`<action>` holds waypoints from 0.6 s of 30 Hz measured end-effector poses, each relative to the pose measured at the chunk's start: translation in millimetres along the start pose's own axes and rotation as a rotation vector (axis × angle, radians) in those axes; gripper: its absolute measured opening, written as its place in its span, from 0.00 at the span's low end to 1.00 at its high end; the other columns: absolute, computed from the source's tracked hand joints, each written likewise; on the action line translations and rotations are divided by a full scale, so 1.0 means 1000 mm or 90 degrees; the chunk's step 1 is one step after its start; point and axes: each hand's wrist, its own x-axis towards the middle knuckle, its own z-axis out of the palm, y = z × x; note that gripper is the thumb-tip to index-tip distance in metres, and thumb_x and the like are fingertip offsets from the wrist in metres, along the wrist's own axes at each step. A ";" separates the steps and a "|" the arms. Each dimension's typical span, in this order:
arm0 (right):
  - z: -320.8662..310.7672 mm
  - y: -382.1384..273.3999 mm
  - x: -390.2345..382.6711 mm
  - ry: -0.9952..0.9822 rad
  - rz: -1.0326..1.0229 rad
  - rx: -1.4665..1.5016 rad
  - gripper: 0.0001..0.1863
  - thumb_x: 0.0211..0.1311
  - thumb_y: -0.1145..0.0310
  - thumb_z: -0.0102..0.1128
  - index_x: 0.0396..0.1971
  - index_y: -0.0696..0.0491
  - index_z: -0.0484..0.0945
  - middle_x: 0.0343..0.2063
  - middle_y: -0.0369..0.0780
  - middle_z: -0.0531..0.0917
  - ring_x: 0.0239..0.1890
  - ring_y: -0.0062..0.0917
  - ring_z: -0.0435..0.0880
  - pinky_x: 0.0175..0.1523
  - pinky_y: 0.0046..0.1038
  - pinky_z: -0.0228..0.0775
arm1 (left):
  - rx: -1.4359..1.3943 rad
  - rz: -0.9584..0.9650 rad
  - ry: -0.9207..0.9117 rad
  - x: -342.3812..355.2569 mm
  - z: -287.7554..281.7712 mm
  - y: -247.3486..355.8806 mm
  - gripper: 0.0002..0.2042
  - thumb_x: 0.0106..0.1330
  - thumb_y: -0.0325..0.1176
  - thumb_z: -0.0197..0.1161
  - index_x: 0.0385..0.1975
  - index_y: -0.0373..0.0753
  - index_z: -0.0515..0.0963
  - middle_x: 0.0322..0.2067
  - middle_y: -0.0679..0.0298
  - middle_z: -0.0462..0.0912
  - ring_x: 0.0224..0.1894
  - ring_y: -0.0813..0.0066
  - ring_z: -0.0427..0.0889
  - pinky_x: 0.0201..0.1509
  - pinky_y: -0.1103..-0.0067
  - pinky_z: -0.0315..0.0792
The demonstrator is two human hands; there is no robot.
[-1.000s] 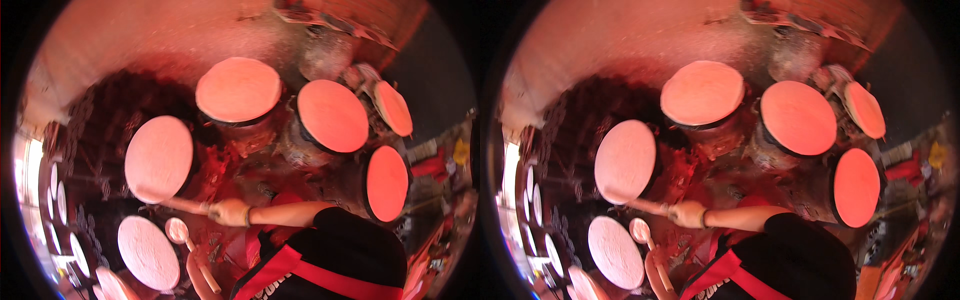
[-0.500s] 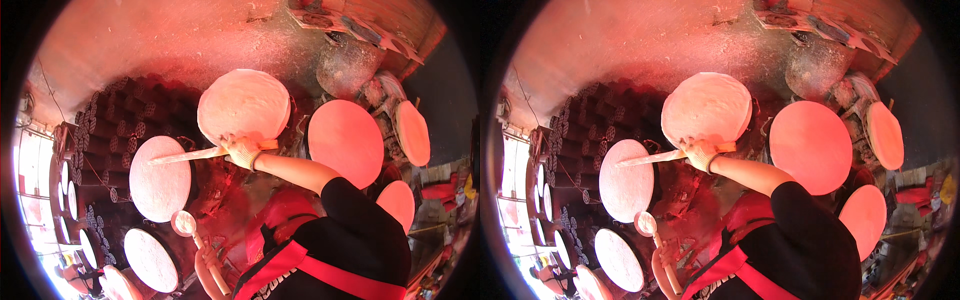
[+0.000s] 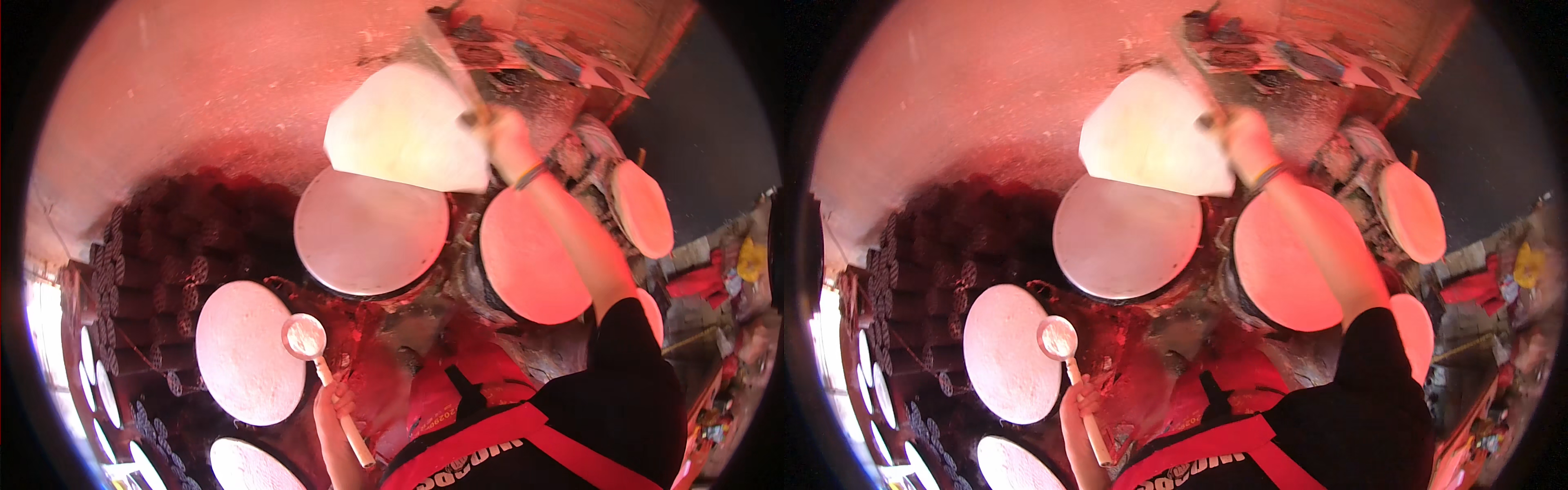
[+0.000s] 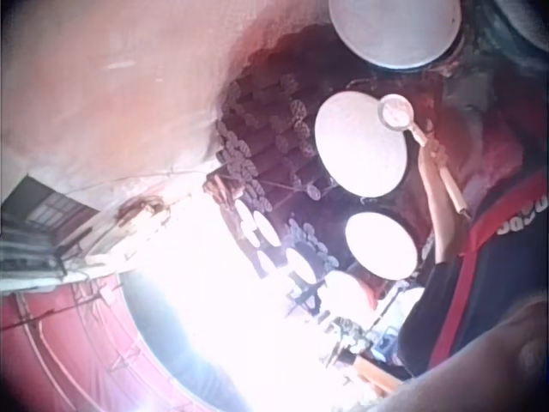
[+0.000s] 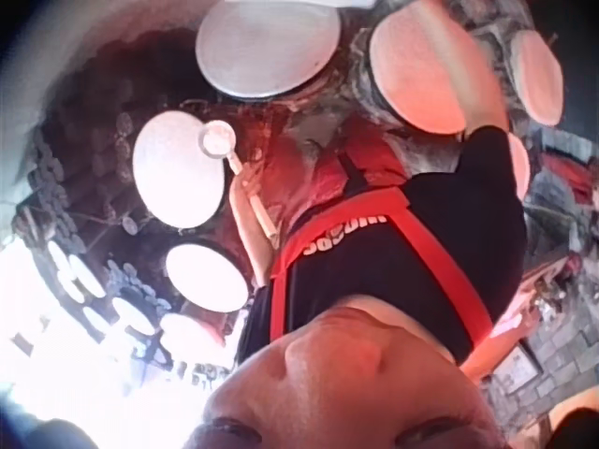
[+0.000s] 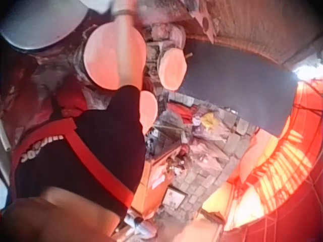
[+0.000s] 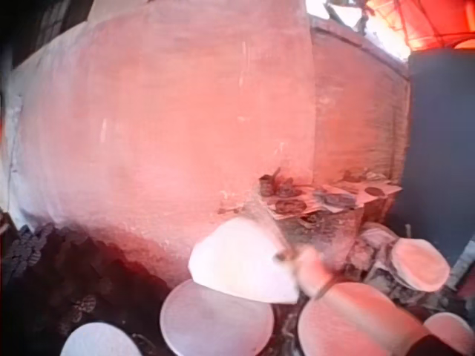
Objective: The person makes thin sheets by scooping batter from a bowl with a ladle, spreading it across circular hot plates using a wooden stick, and peeling the cooked sheets off the plates to stack them.
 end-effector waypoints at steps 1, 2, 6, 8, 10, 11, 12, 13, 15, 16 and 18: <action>-0.042 -0.007 0.006 0.017 -0.074 0.232 0.10 0.47 0.80 0.57 0.33 0.59 0.80 0.25 0.35 0.81 0.27 0.18 0.77 0.36 0.19 0.70 | -0.009 -0.010 0.000 0.002 0.006 0.000 0.10 0.64 0.27 0.51 0.43 0.32 0.68 0.22 0.70 0.63 0.15 0.90 0.55 0.13 0.92 0.50; -0.089 -0.038 -0.006 0.065 -0.015 0.151 0.12 0.48 0.76 0.61 0.35 0.59 0.79 0.21 0.30 0.77 0.22 0.14 0.73 0.29 0.18 0.67 | -0.002 -0.021 -0.010 0.007 0.013 -0.002 0.10 0.64 0.27 0.51 0.43 0.32 0.68 0.22 0.70 0.63 0.15 0.90 0.55 0.13 0.92 0.50; -0.296 -0.031 -0.023 0.323 0.036 0.144 0.09 0.54 0.67 0.62 0.31 0.56 0.78 0.16 0.29 0.69 0.15 0.15 0.66 0.22 0.17 0.61 | -0.003 -0.113 -0.093 0.029 0.044 -0.024 0.07 0.64 0.27 0.51 0.41 0.35 0.70 0.22 0.70 0.64 0.14 0.88 0.56 0.12 0.91 0.49; -0.358 -0.019 -0.047 0.394 0.054 0.172 0.09 0.54 0.65 0.62 0.29 0.55 0.76 0.15 0.29 0.68 0.14 0.16 0.65 0.20 0.19 0.61 | -0.072 -0.226 -0.131 0.028 0.052 -0.032 0.06 0.65 0.28 0.50 0.39 0.37 0.70 0.21 0.69 0.63 0.14 0.87 0.56 0.12 0.90 0.51; -0.436 0.016 -0.076 0.472 0.050 0.218 0.10 0.54 0.63 0.63 0.25 0.52 0.73 0.13 0.29 0.66 0.12 0.19 0.63 0.17 0.24 0.63 | -0.184 -0.328 -0.157 0.021 0.069 -0.052 0.05 0.67 0.30 0.49 0.38 0.38 0.69 0.20 0.68 0.63 0.14 0.85 0.57 0.13 0.89 0.53; -0.471 0.040 -0.089 0.501 0.077 0.234 0.10 0.54 0.62 0.63 0.25 0.52 0.73 0.13 0.30 0.65 0.12 0.19 0.63 0.18 0.24 0.63 | -0.188 -0.319 -0.178 0.013 0.075 -0.065 0.08 0.67 0.28 0.46 0.41 0.33 0.68 0.22 0.67 0.65 0.16 0.85 0.60 0.14 0.88 0.57; -0.502 0.066 -0.096 0.520 0.105 0.256 0.11 0.54 0.62 0.63 0.24 0.51 0.72 0.13 0.30 0.64 0.11 0.19 0.63 0.18 0.24 0.63 | -0.197 -0.300 -0.197 0.005 0.082 -0.084 0.11 0.68 0.27 0.44 0.44 0.29 0.67 0.24 0.67 0.67 0.18 0.84 0.64 0.16 0.88 0.61; -0.522 0.106 -0.101 0.536 0.141 0.275 0.10 0.55 0.63 0.62 0.26 0.51 0.73 0.13 0.30 0.64 0.11 0.20 0.63 0.18 0.24 0.62 | -0.201 -0.310 -0.187 0.016 0.087 -0.111 0.11 0.68 0.27 0.44 0.44 0.29 0.67 0.24 0.67 0.67 0.18 0.84 0.64 0.16 0.88 0.61; -0.561 0.177 -0.117 0.572 0.201 0.327 0.09 0.55 0.63 0.61 0.29 0.52 0.74 0.13 0.31 0.64 0.11 0.20 0.63 0.17 0.24 0.62 | -0.158 -0.292 -0.188 0.015 0.107 -0.155 0.11 0.68 0.27 0.44 0.44 0.29 0.67 0.23 0.66 0.67 0.18 0.84 0.64 0.16 0.88 0.61; -0.579 0.213 -0.129 0.598 0.234 0.349 0.10 0.56 0.63 0.60 0.31 0.52 0.74 0.13 0.32 0.64 0.11 0.21 0.62 0.16 0.24 0.61 | -0.133 -0.286 -0.188 0.016 0.118 -0.176 0.11 0.68 0.27 0.44 0.45 0.29 0.67 0.23 0.66 0.67 0.18 0.84 0.64 0.16 0.87 0.61; -0.594 0.281 -0.153 0.650 0.277 0.346 0.10 0.57 0.63 0.59 0.32 0.53 0.74 0.14 0.32 0.65 0.11 0.22 0.65 0.15 0.25 0.60 | -0.084 -0.263 -0.183 0.012 0.136 -0.210 0.11 0.67 0.27 0.44 0.45 0.29 0.67 0.23 0.66 0.67 0.17 0.84 0.64 0.16 0.87 0.61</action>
